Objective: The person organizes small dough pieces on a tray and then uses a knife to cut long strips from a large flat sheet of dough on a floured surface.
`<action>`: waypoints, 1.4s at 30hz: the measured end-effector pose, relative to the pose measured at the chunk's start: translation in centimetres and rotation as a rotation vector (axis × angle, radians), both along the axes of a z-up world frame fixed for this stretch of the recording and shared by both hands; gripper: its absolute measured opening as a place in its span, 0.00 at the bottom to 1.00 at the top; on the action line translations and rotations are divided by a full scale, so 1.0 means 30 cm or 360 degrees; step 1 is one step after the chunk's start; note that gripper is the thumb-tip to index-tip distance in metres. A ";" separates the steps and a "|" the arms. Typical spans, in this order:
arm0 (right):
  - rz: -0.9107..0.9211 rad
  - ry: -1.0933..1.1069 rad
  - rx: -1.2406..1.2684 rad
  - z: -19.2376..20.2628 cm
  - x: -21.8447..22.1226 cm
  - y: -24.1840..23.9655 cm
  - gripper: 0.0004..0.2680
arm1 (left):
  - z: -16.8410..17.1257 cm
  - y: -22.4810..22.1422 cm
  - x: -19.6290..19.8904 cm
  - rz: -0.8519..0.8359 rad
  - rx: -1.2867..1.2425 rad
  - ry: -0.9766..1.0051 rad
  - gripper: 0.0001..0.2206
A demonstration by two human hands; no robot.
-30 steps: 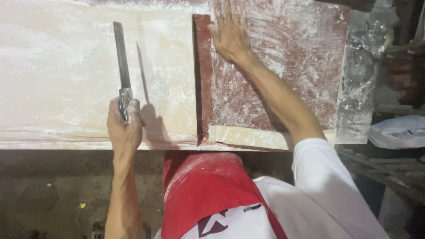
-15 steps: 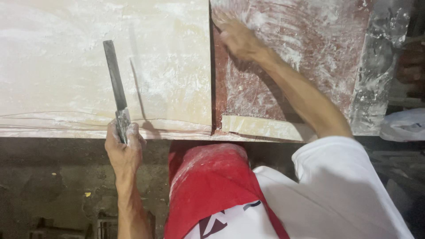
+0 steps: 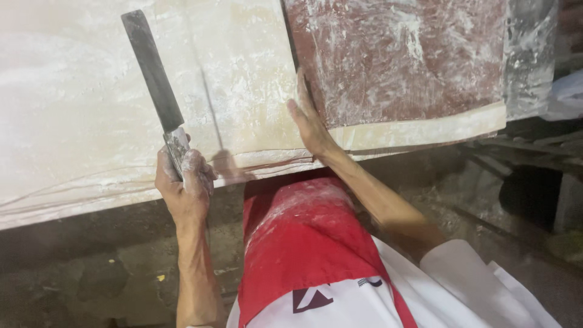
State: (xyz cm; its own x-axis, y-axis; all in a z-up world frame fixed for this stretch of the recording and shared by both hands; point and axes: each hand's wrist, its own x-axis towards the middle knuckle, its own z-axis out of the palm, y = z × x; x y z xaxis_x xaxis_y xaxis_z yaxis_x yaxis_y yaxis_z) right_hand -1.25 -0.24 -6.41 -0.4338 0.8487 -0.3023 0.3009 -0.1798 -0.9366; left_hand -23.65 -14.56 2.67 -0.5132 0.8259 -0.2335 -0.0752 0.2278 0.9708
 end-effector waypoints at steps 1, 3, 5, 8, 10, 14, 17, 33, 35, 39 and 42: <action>0.0019 -0.0046 0.0025 -0.012 0.004 -0.020 0.31 | 0.007 0.006 -0.007 -0.0018 0.0003 0.0003 0.12; -0.0021 -0.0149 0.0222 -0.105 -0.050 0.160 0.32 | 0.021 0.010 -0.008 -0.0019 -0.0039 -0.0043 0.12; -0.0014 0.0089 0.0333 -0.171 -0.122 0.374 0.31 | 0.037 0.005 0.005 -0.0024 -0.0023 -0.0045 0.13; -0.0018 0.0104 0.0329 -0.185 -0.158 0.446 0.31 | 0.062 -0.006 0.043 -0.0014 -0.0015 -0.0010 0.13; -0.0011 0.0111 0.0318 -0.151 -0.176 0.478 0.31 | 0.082 -0.028 0.056 -0.0009 -0.0029 0.0038 0.13; -0.0034 -0.0092 0.0174 -0.110 -0.018 0.051 0.31 | 0.085 -0.061 0.096 0.0120 -0.0149 0.0089 0.14; 0.0067 -0.0260 0.0239 -0.030 0.108 -0.225 0.32 | 0.081 -0.021 0.127 0.0082 -0.0195 0.0183 0.14; -0.0105 -0.0207 0.0687 -0.281 -0.214 0.453 0.34 | 0.083 0.179 0.344 0.0042 -0.0255 0.0149 0.13; -0.0071 -0.0437 0.0646 -0.267 -0.168 0.482 0.34 | 0.082 0.184 0.342 -0.0001 -0.0240 0.0211 0.14; -0.0013 -0.0190 0.0690 -0.230 -0.095 0.478 0.29 | 0.056 0.206 0.317 -0.0042 -0.0057 0.0311 0.15; -0.0021 -0.0337 0.0748 -0.281 -0.079 0.498 0.26 | 0.041 0.208 0.281 0.0039 -0.0355 0.0367 0.16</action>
State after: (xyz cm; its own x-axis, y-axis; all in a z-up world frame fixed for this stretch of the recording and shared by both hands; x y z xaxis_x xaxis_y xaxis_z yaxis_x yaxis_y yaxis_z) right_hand -3.61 14.71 -14.85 -0.3926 0.9191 0.0330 0.4932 0.2407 -0.8359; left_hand -15.22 -8.32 3.90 -0.5929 0.7539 -0.2829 0.1328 0.4380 0.8891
